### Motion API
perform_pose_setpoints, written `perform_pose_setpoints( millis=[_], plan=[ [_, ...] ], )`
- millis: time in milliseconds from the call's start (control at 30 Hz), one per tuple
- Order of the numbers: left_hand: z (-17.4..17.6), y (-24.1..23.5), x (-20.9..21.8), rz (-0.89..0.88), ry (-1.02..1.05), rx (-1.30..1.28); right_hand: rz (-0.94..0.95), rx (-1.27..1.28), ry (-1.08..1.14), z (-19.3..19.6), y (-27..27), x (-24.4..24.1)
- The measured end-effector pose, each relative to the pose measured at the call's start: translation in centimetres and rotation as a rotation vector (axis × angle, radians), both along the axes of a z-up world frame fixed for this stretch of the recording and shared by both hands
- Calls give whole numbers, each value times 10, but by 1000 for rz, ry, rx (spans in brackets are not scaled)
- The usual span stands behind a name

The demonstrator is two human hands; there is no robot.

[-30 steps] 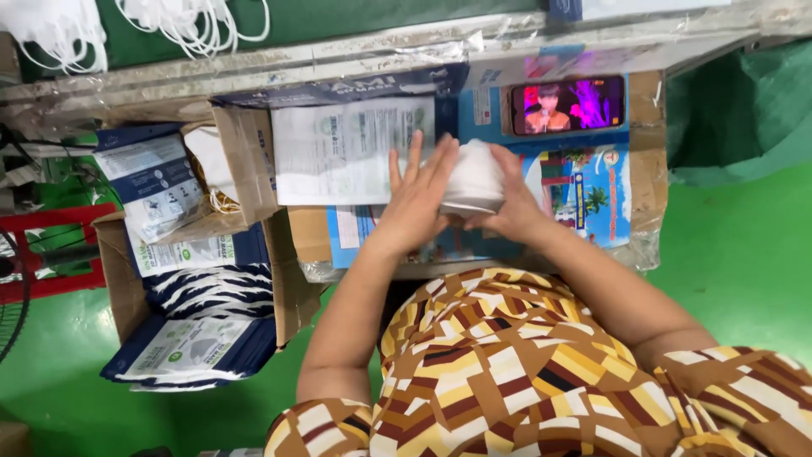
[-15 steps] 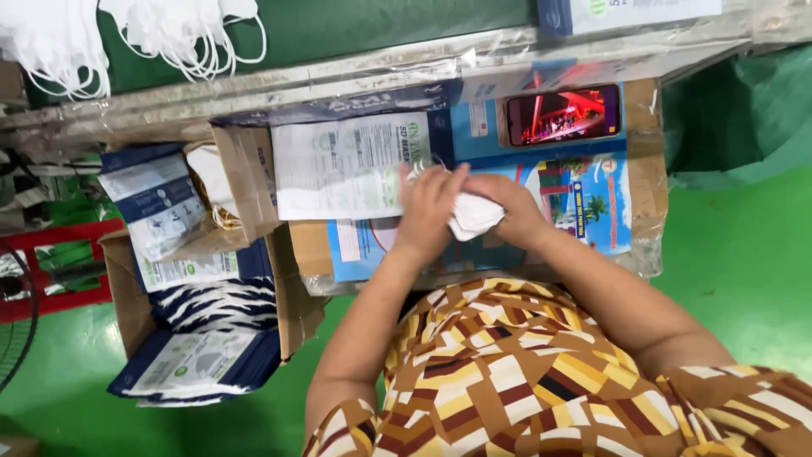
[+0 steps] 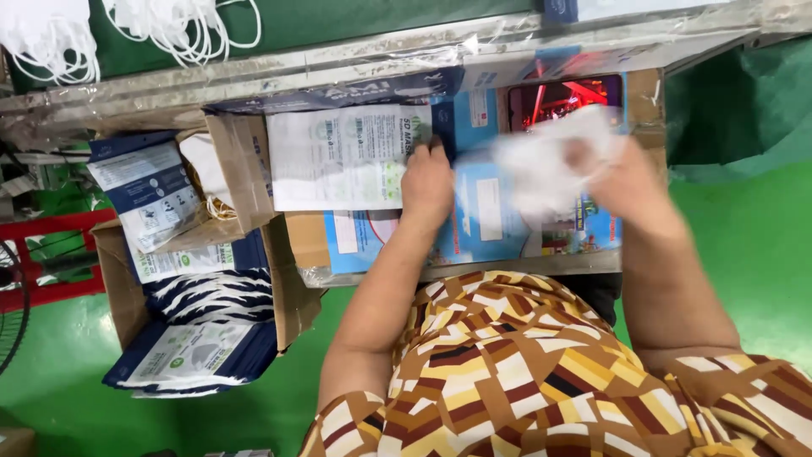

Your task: The recorder is taking individual white 3D masks from a conveyor belt/stack and placing them into blue-and-white individual plastic wrappers.

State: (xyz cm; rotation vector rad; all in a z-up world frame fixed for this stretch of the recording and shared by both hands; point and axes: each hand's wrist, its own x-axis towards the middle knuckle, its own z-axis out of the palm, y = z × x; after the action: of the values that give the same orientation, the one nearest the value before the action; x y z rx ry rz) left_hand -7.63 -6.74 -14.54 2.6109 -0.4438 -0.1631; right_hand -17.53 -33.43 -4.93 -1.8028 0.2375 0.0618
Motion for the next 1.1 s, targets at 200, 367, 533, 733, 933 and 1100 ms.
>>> perform_pose_setpoints(
  millis=[200, 367, 533, 733, 933, 1100],
  plan=[
    [-4, 18, 6, 106, -27, -32, 284, -496, -217, -32, 63, 2],
    [21, 25, -11, 137, -100, -492, 288, 35, 26, -23, 88, 7],
    [65, 38, -23, -20, -260, -700, 89, 40, -124, -25, 108, 32],
    [69, 35, -34, -131, -356, -636, -135, -256, -167, -32, 104, 35],
    [101, 38, -18, 55, 650, -1163, 226, 330, 240, -58, 98, 14],
    [108, 47, -6, -210, -208, -603, 571, -208, 106, -34, 103, 14]
  ],
)
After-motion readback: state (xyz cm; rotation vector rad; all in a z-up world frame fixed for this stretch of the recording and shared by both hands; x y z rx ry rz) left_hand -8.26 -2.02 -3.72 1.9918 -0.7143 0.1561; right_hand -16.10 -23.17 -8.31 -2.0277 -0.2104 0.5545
